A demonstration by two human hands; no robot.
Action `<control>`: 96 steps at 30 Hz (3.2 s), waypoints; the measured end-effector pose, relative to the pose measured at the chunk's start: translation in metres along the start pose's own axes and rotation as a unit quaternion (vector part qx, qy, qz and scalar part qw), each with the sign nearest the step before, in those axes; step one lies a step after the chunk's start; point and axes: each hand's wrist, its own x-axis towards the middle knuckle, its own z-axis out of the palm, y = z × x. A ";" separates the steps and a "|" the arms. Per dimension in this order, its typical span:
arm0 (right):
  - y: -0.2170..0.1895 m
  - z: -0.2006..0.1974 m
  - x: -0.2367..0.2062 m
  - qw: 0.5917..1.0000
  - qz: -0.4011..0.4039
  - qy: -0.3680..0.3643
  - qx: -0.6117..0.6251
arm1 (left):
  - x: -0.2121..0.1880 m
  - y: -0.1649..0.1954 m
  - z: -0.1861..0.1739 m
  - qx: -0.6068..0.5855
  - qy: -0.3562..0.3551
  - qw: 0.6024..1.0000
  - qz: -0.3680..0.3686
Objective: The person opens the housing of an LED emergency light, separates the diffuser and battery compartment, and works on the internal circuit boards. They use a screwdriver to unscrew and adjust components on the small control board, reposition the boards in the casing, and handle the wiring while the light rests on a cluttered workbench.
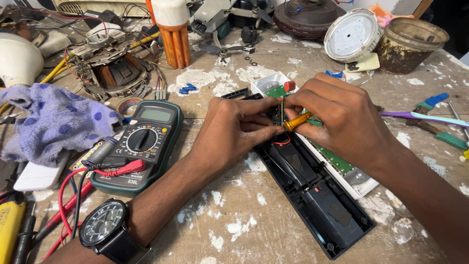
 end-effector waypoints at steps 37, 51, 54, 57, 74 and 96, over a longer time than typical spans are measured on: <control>-0.001 0.011 -0.002 0.999 -0.049 0.008 -0.003 | -0.001 -0.008 0.003 0.000 0.006 1.000 0.011; 0.000 0.014 -0.005 0.999 -0.044 0.013 0.023 | -0.002 -0.008 0.002 0.027 0.000 0.999 0.040; -0.001 0.014 -0.004 0.999 -0.039 0.012 0.026 | -0.001 -0.007 0.003 0.032 0.000 0.999 0.044; -0.003 0.013 -0.004 0.999 -0.031 0.012 0.032 | -0.002 -0.007 0.002 0.046 0.000 0.998 0.050; 0.019 0.001 0.000 0.997 0.024 0.030 0.067 | 0.003 -0.006 0.001 -0.044 0.029 0.998 -0.024; 0.017 -0.003 0.002 0.974 0.097 -0.065 0.192 | 0.001 -0.001 0.002 -0.006 0.038 0.999 -0.024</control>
